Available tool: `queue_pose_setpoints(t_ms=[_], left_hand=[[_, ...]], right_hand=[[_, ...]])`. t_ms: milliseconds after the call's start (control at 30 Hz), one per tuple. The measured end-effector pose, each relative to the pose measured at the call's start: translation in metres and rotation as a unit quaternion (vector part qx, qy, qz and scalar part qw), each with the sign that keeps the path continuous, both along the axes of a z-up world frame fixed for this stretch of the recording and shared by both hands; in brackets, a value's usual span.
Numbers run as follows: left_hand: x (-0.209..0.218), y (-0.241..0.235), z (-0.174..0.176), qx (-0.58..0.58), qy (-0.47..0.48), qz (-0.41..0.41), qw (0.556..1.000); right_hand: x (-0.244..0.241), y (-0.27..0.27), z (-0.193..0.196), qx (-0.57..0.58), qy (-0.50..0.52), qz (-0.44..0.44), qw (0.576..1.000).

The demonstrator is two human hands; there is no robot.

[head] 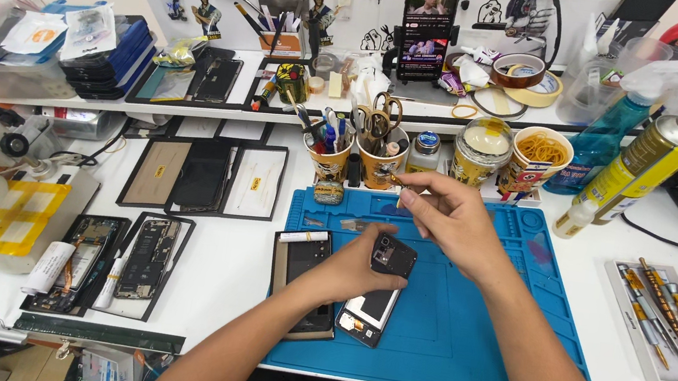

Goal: The person uses a screwdriver to remove screws from the back of a smartphone. They then use a prying tool to separate the back cover from the phone's frame. The person continues to unscrew internal components and carefully lifts the back cover off.

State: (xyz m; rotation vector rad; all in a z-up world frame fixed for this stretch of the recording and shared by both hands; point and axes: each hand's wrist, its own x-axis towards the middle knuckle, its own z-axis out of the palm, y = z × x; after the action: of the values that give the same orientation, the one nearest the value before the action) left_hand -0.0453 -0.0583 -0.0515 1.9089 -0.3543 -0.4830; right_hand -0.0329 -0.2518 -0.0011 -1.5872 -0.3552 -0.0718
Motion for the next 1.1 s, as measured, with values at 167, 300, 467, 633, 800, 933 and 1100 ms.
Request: queue_pose_setpoints(t_ms=[167,300,467,633,800,933,1100], left_hand=[[0.002,0.009,0.019,0.11,-0.034,0.017,0.993],[0.007,0.01,0.017,0.147,-0.074,0.021,0.986],[0.011,0.011,0.006,0.16,-0.102,0.023,0.982],[0.004,0.014,0.026,0.159,-0.112,0.007,0.981],[0.008,0.017,0.02,0.133,-0.14,0.003,0.981],[0.015,0.023,0.034,0.092,-0.219,0.063,0.969],[0.018,0.029,0.048,-0.284,-0.217,0.091,0.929]], right_hand=[[-0.003,0.003,0.003,0.002,0.005,0.001,1.0],[-0.003,0.004,0.004,-0.001,0.008,0.007,1.0],[-0.004,0.004,0.004,-0.015,-0.004,-0.002,1.0],[-0.015,0.012,0.029,-0.055,-0.053,-0.023,0.997],[-0.019,0.016,0.034,-0.124,-0.088,-0.061,0.987],[-0.019,0.016,0.03,-0.178,-0.157,-0.092,0.967],[-0.018,0.018,0.024,-0.2,-0.244,-0.107,0.943]])
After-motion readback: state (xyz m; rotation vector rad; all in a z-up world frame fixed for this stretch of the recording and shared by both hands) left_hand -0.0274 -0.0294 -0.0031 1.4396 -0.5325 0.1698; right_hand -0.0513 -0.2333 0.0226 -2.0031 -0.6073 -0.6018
